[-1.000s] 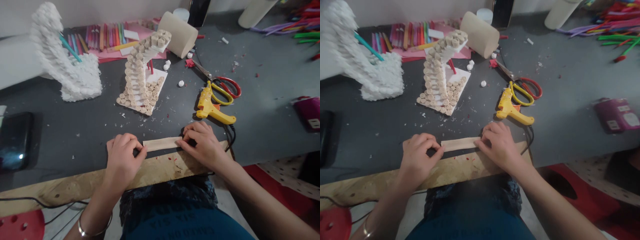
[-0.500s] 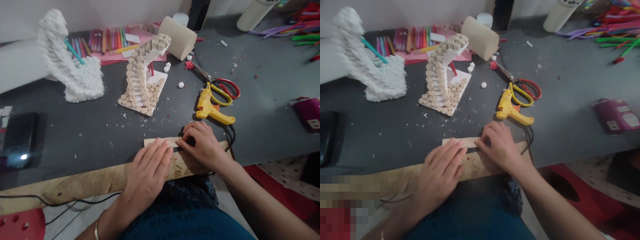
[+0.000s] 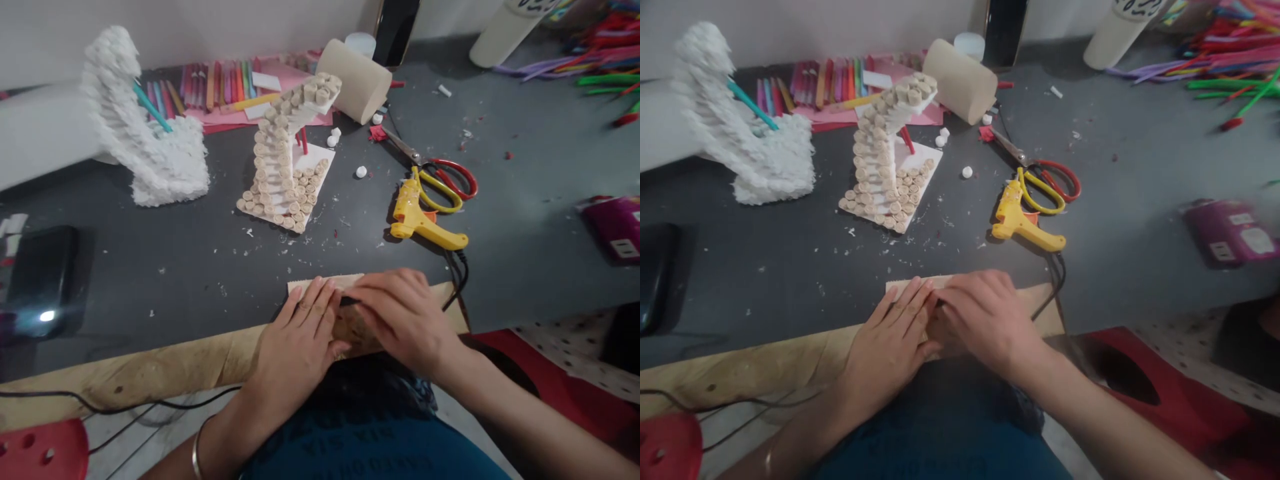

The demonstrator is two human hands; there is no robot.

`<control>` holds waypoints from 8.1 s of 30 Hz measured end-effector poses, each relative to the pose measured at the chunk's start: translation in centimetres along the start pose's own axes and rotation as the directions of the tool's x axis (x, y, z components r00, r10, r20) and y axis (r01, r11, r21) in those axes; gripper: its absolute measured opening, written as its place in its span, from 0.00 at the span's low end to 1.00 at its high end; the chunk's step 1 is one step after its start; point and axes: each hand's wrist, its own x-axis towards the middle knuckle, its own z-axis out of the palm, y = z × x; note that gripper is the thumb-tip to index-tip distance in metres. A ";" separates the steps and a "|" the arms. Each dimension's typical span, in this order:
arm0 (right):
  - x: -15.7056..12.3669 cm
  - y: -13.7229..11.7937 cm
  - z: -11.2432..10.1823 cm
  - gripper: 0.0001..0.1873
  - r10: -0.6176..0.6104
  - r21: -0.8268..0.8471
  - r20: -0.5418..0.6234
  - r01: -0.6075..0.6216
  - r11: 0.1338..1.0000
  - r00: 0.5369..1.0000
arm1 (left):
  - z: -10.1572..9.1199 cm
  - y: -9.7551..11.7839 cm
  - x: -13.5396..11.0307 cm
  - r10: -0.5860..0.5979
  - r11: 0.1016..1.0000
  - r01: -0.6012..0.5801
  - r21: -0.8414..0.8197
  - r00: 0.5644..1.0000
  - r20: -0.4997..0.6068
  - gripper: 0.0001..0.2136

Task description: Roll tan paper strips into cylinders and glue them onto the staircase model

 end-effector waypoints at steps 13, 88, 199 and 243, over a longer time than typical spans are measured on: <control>-2.3 1.6 0.1 0.17 -0.030 -0.108 0.217 0.055 0.993 0.976 | -1.0 -2.0 -1.6 -0.042 0.999 0.040 -0.026 0.997 -0.065 0.23; 1.2 2.3 0.9 0.09 0.204 0.040 0.168 -0.213 0.976 0.964 | -1.8 -5.7 1.5 -0.375 0.886 0.331 -0.323 0.924 -0.081 0.09; 3.0 3.7 -0.3 0.19 -0.330 -0.081 0.314 0.371 0.925 0.890 | -1.8 -11.9 2.8 0.206 0.948 -0.193 -0.253 0.978 0.026 0.13; 9.5 4.0 -1.2 0.10 0.013 0.078 0.261 -0.035 0.996 0.965 | -5.9 -9.7 6.6 -0.470 0.757 0.465 -0.459 0.876 0.112 0.11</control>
